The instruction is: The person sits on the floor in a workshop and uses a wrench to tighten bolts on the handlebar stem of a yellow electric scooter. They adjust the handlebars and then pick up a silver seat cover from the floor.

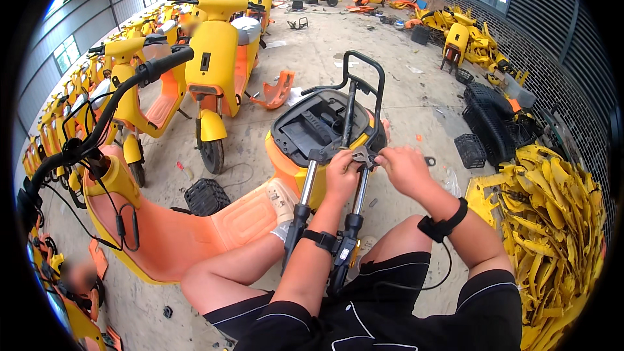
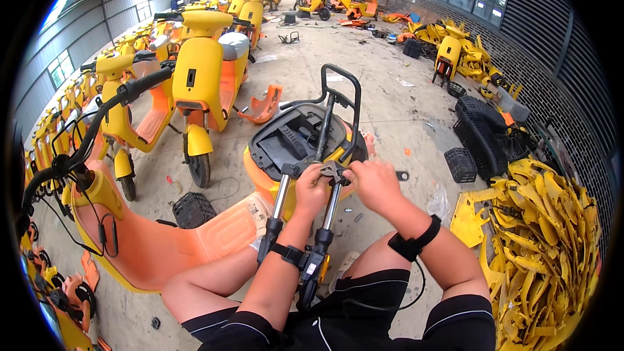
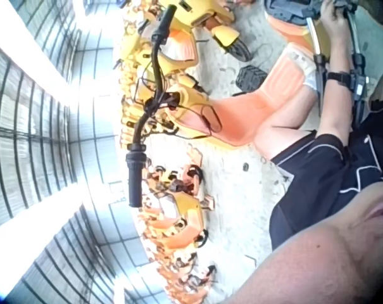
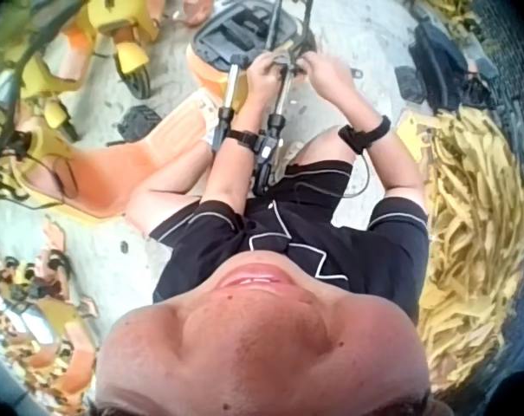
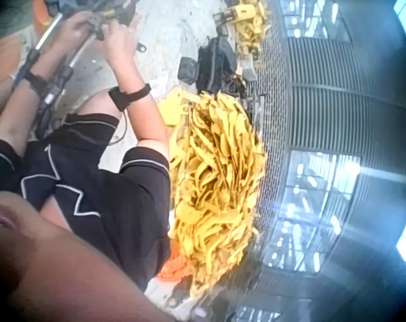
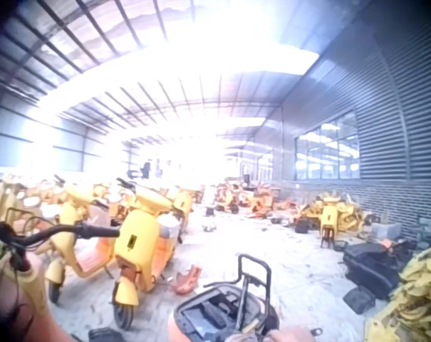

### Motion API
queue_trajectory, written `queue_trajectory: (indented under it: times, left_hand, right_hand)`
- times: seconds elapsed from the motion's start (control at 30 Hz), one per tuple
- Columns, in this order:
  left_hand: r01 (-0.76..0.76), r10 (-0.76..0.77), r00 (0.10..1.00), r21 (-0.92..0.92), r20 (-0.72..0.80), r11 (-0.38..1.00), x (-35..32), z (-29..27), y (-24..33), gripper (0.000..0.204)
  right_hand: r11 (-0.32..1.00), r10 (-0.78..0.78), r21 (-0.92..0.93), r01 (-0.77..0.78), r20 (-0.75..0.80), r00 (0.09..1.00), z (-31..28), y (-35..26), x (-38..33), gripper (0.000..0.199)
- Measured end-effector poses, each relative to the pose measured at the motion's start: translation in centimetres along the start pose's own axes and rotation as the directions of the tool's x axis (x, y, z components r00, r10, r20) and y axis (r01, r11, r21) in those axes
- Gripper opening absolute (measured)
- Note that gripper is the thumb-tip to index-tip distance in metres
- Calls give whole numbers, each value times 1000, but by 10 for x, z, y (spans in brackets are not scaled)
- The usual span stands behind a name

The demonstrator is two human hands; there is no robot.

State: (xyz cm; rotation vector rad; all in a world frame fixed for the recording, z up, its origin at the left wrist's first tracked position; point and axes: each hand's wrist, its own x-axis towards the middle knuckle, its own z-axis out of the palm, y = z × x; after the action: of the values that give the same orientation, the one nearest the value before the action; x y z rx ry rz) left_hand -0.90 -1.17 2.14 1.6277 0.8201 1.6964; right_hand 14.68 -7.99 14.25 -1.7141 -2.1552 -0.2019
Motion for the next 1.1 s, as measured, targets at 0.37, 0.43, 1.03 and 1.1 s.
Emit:
queue_trajectory:
  times: [0.37, 0.43, 1.03, 1.1]
  left_hand:
    - [75, -76, 997, -89, -12, 993, 0, -5, 9, 22]
    - [77, -81, 996, -113, -36, 991, -1, -5, 9, 20]
    - [23, -18, 998, -77, 67, 997, 1, -16, 5, 23]
    - [67, -61, 996, -91, 72, 994, -1, -19, 3, 27]
  right_hand:
    - [957, 290, 3, -290, -63, 955, 23, -66, -44, 31]
    - [958, 287, 21, -286, -67, 956, 21, -68, -48, 33]
    - [148, -43, 795, -588, 599, 800, -4, 5, -29, 42]
    - [139, 3, 795, -591, 597, 803, 0, 1, -32, 40]
